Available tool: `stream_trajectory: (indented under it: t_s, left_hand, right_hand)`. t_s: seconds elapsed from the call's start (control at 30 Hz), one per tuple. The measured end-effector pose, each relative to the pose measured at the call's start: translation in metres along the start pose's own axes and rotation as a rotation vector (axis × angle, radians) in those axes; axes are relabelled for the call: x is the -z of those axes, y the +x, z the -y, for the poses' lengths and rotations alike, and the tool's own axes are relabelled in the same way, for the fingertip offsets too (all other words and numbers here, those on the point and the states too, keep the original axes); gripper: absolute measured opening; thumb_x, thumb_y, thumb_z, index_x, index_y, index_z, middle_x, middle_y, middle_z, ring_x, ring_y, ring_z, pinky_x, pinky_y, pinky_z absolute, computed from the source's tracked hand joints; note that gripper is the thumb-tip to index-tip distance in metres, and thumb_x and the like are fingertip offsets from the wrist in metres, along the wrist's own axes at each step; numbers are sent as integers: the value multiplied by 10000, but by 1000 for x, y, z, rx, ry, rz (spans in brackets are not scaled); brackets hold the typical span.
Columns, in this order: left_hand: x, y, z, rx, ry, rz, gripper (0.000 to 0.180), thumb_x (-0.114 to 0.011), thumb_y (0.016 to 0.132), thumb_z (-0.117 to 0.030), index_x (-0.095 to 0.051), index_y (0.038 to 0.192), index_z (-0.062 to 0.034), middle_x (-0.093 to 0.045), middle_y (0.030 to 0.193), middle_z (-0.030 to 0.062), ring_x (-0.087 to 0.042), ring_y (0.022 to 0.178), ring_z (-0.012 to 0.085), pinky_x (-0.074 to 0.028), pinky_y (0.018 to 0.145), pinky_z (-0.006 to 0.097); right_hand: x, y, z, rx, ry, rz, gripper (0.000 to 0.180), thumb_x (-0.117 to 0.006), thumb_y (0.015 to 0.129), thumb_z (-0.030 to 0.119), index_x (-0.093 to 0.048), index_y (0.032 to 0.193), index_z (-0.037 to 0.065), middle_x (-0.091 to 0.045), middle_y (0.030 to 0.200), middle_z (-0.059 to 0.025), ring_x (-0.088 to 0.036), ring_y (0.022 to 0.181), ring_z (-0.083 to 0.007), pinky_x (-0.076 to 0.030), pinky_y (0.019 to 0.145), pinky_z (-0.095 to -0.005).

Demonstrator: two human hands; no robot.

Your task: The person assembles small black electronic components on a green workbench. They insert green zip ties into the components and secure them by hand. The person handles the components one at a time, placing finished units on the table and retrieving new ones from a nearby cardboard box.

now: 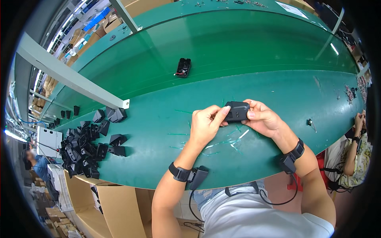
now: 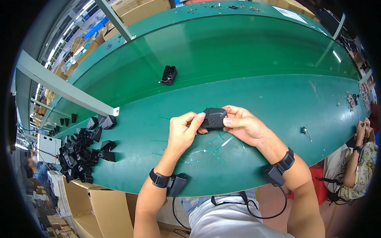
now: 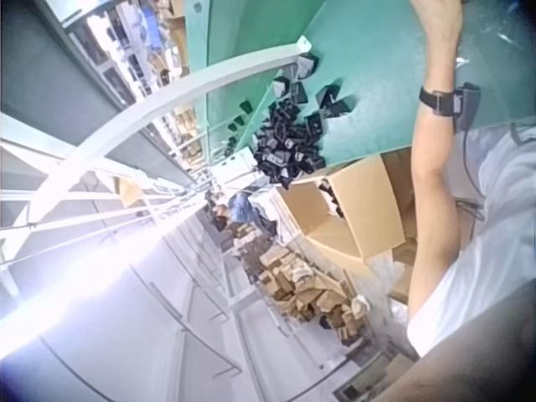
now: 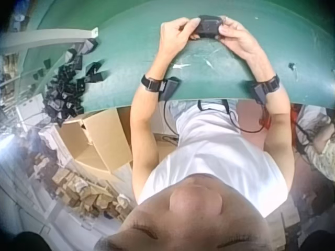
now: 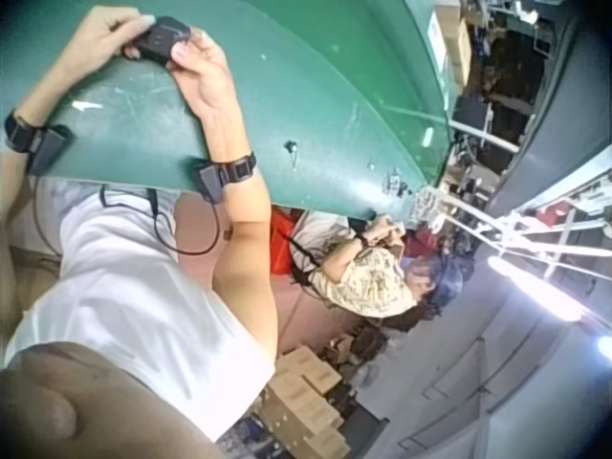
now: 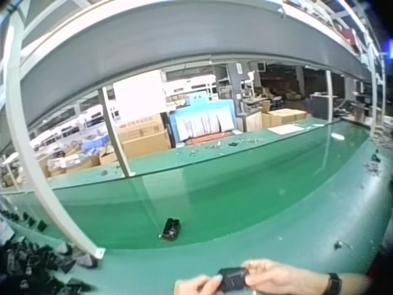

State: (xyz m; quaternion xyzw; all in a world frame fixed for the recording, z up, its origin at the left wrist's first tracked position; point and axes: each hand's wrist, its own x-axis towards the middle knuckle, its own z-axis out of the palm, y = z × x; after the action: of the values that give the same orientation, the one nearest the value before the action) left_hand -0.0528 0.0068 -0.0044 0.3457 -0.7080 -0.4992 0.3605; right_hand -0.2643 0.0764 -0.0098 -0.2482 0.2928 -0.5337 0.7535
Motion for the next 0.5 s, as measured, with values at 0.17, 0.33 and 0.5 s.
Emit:
stream_trajectory:
  t_s: [0.17,0.33,0.5]
  left_hand:
    - [3,1,-2,-93,105,-51,336,-684,945,-253,-664,724,-1,-636,566,93,-664,523,150,-483,487,275]
    - [-1,1,8,-107,59,-35,320,-642,975,-229,-664,772,18,-654,622,102,-671,564,153,-495,514,280]
    - [2,1,9,-257,204,-49,299,-609,992,-231,-678,837,16,-671,699,117,-647,591,203,-506,564,321]
  right_hand:
    - [4,2,-6,-30,48,25,363,-776,842,117,-600,1159,102,-661,1082,-17,-595,952,-114,-459,829,-275]
    - [-7,0,-5,30,-4,-27,376,-759,839,67,-581,1170,82,-664,1118,-52,-627,1037,-161,-481,936,-301]
    - [-22,-8,-3,133,-84,-68,396,-741,826,8,-563,1174,76,-659,1135,-86,-627,1105,-203,-487,1032,-389]
